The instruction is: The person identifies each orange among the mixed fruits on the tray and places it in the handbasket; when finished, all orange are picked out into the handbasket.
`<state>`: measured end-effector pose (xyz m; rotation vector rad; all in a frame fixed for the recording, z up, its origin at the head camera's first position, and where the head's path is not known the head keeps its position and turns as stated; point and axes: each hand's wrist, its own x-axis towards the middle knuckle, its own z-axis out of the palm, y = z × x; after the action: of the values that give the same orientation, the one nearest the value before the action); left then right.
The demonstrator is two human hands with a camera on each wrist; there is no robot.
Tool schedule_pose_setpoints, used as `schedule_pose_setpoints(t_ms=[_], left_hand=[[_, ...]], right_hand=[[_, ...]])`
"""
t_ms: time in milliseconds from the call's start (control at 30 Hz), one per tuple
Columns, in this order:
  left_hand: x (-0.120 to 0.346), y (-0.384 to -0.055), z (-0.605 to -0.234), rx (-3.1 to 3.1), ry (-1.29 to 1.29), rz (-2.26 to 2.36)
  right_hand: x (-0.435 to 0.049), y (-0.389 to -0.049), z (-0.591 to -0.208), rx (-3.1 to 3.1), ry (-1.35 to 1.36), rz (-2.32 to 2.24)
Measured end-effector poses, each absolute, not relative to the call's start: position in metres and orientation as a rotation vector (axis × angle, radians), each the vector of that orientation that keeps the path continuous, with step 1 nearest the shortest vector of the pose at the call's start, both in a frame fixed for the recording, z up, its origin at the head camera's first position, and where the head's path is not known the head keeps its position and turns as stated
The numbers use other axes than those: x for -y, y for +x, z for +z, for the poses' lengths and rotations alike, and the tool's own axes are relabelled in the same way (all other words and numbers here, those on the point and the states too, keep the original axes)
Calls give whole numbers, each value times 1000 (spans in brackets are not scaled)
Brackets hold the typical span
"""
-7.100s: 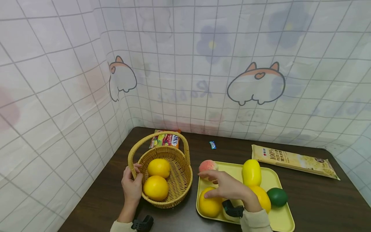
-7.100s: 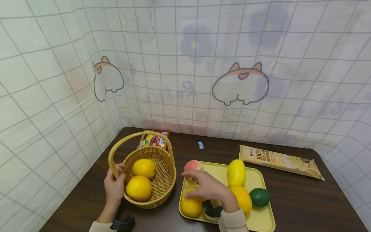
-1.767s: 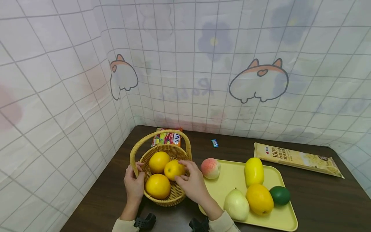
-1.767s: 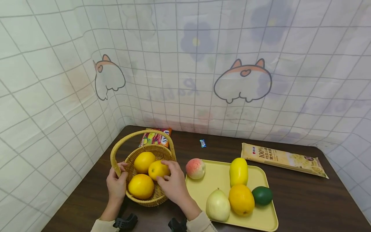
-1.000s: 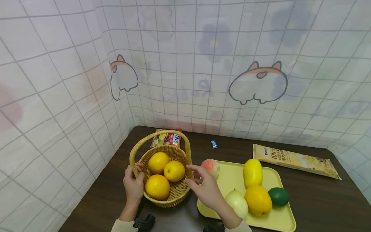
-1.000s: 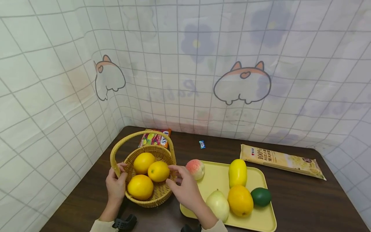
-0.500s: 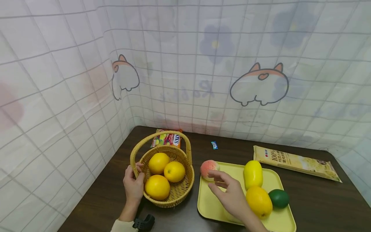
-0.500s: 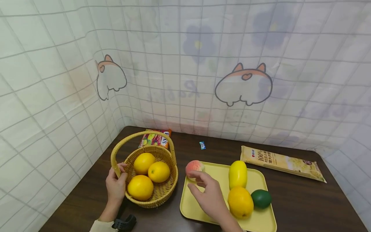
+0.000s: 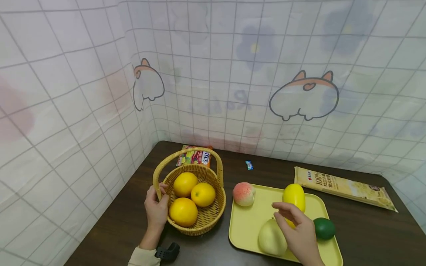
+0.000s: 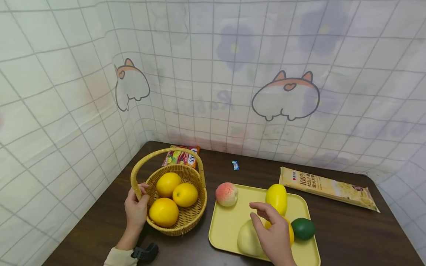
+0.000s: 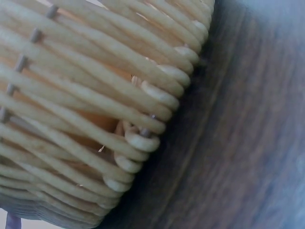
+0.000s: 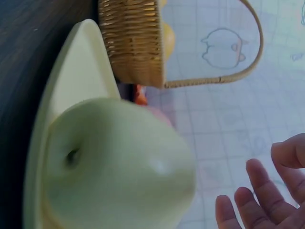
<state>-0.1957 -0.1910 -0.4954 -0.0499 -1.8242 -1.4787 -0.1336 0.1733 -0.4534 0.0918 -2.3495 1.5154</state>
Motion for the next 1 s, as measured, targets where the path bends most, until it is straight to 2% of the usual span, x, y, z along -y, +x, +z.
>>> schedule_pose_setpoints(t_ms=[267,633,1000], left_hand=[[190,-197,-498,1814,-53,-1500],[190,-197,-495,1809,-46,-1510],[189,-196,-494,1817,-18,-1508]], right_hand=[[-197,-129,-468,2276,-93,1465],[-224,-127,-469,2383,-356,1367],[-242,-130,-476,2762,-317,1324]])
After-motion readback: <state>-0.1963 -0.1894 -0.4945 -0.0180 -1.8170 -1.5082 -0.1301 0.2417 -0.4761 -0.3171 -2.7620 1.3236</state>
